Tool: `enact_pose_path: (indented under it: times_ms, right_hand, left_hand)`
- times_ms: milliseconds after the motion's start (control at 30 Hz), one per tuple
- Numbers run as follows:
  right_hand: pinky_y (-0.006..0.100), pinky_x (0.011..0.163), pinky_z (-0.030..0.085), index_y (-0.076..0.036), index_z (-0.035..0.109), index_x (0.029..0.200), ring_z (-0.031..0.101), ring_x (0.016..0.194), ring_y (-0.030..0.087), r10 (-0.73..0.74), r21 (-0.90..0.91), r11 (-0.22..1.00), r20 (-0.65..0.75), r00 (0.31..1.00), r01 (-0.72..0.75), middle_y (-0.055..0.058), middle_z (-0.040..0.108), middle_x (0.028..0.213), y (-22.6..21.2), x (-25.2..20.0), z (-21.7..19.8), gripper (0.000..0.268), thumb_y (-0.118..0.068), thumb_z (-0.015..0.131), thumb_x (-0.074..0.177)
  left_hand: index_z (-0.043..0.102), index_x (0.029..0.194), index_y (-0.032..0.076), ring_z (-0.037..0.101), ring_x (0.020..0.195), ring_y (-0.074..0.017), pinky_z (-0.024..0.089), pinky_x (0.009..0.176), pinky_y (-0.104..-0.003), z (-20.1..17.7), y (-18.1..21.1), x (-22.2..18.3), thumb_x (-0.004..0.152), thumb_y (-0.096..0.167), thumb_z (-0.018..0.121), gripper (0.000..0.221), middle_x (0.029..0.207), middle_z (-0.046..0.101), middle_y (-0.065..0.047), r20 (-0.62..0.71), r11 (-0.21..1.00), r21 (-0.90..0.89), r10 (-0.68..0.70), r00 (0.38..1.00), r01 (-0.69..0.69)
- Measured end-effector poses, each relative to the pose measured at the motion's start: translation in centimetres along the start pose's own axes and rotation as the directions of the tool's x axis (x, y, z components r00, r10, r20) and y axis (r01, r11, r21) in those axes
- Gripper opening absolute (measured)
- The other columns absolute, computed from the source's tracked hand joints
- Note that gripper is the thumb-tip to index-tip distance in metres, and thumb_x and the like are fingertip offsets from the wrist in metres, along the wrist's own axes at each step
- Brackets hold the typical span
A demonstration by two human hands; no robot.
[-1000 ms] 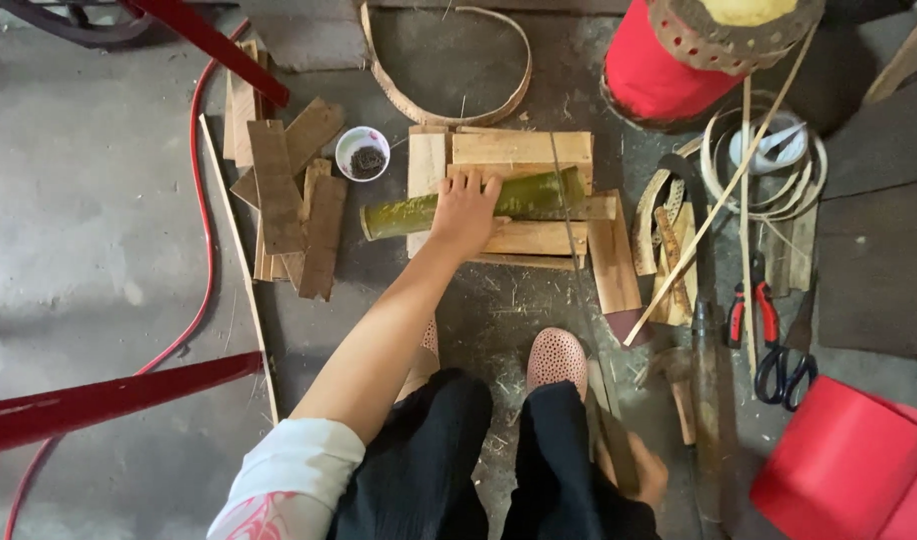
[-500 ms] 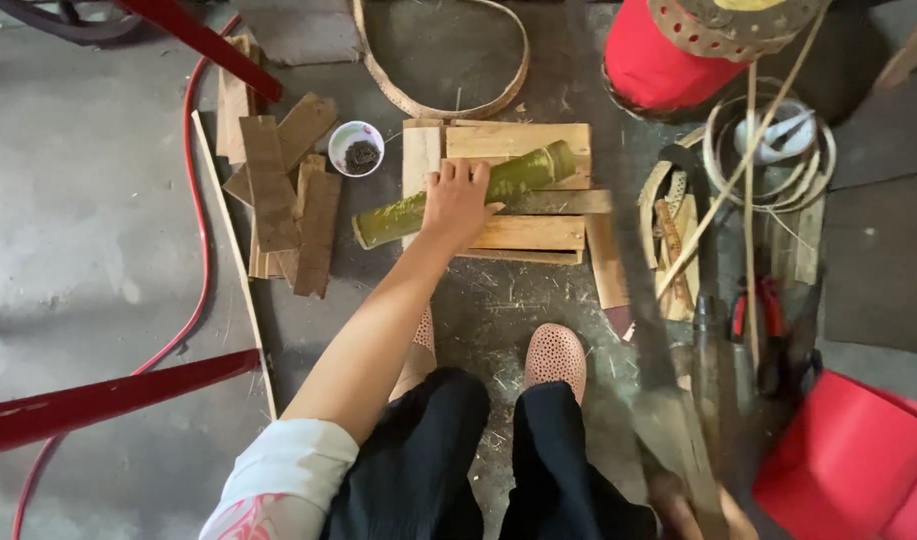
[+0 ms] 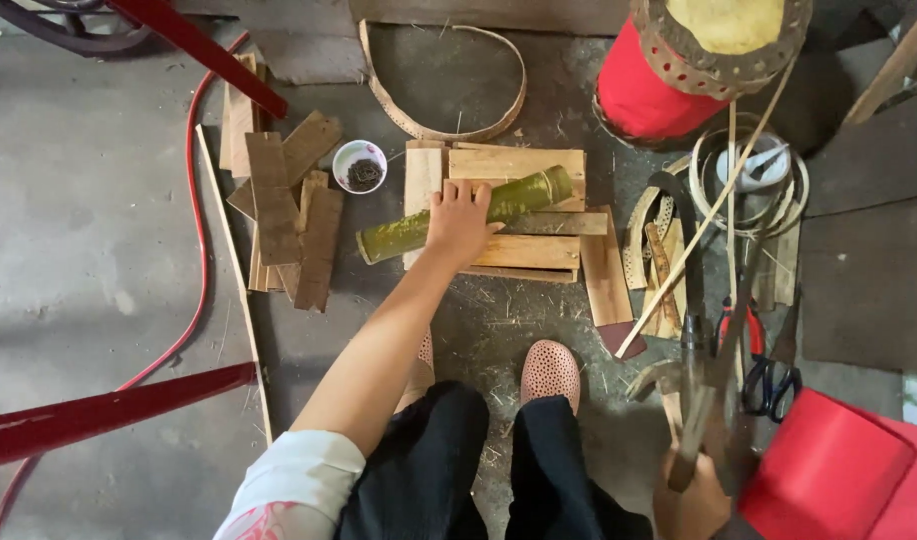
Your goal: Sawing a piece of green bamboo using a hand saw on a wooden support.
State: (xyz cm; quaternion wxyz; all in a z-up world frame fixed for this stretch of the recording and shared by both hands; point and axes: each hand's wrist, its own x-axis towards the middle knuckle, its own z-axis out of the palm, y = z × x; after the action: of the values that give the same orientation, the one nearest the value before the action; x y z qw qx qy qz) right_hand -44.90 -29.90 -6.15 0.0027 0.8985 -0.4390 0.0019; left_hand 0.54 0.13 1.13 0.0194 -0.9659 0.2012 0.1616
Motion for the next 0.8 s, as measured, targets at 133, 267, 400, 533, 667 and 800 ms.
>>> enact_pose_path:
  times_ms: [133, 267, 400, 533, 667, 800]
  right_hand:
    - [0.050, 0.076, 0.055, -0.011, 0.061, 0.094, 0.074, 0.089, 0.040, -0.053, -0.087, 0.992, 0.327, 0.944, 0.086, 0.018, 0.075, 0.091, -4.4, 1.0, -3.4, 0.048, -0.057, 0.052, 0.103]
    - [0.058, 0.093, 0.049, -0.005, 0.058, 0.125, 0.062, 0.109, 0.050, -0.338, 0.201, 0.939, 0.402, 0.851, 0.278, 0.025, 0.069, 0.111, -1.5, 1.8, 0.9, 0.058, -0.028, 0.077, 0.075]
    - [0.049, 0.106, 0.048, -0.008, 0.054, 0.137, 0.060, 0.122, 0.040, -0.555, 0.285, 0.830, 0.333, 0.763, 0.479, 0.019, 0.065, 0.128, -0.1, 2.9, 3.9, 0.075, -0.023, 0.082, 0.069]
    - [0.045, 0.109, 0.049, -0.018, 0.061, 0.139, 0.067, 0.118, 0.025, -0.289, 0.342, 0.933, 0.538, 0.792, 0.108, 0.007, 0.068, 0.133, -9.8, 3.6, -9.0, 0.057, -0.035, 0.068, 0.085]
    - [0.039, 0.109, 0.046, -0.010, 0.078, 0.114, 0.069, 0.121, 0.019, -0.440, 0.641, 0.766, 0.463, 0.769, 0.052, -0.001, 0.059, 0.150, -16.4, 6.5, -9.8, 0.041, -0.041, 0.066, 0.090]
    - [0.046, 0.097, 0.057, -0.008, 0.038, 0.152, 0.074, 0.106, 0.033, -0.439, 0.673, 0.735, 0.561, 0.701, -0.079, 0.018, 0.077, 0.116, -24.0, 7.8, -7.0, 0.074, -0.030, 0.075, 0.092]
  left_hand:
    - [0.035, 0.152, 0.011, 0.038, 0.139, -0.0458, 0.040, 0.107, -0.060, 0.4, -0.2, -0.2, 0.102, 0.058, 0.051, 0.070, 0.150, 0.043, -0.024, -0.040, 1.000, -0.011, 0.013, 0.999, -0.014]
    - [0.031, 0.154, 0.011, 0.034, 0.142, -0.0473, 0.040, 0.108, -0.060, 0.6, -0.1, 0.0, 0.103, 0.059, 0.047, 0.071, 0.154, 0.038, -0.024, -0.006, 1.000, -0.002, 0.013, 1.000, -0.013]
    - [0.035, 0.153, 0.012, 0.038, 0.139, -0.0455, 0.042, 0.104, -0.059, 0.9, -0.2, 0.1, 0.102, 0.060, 0.048, 0.071, 0.150, 0.043, -0.023, -0.048, 1.000, 0.013, 0.011, 0.999, -0.010]
    - [0.035, 0.151, 0.011, 0.038, 0.139, -0.0457, 0.041, 0.105, -0.059, 0.7, -0.2, -0.1, 0.102, 0.057, 0.051, 0.069, 0.149, 0.043, -0.023, -0.045, 1.000, -0.002, 0.015, 0.999, -0.015]
    - [0.033, 0.154, 0.011, 0.036, 0.142, -0.0452, 0.040, 0.108, -0.059, -0.1, 0.0, -0.4, 0.102, 0.058, 0.049, 0.071, 0.152, 0.041, -0.023, -0.017, 1.000, -0.004, 0.010, 1.000, -0.010]
    - [0.043, 0.140, 0.009, 0.049, 0.125, -0.0386, 0.038, 0.101, -0.053, -2.2, 0.0, -2.4, 0.100, 0.047, 0.062, 0.058, 0.130, 0.050, -0.018, -0.119, 0.988, -0.152, 0.020, 0.993, -0.038]
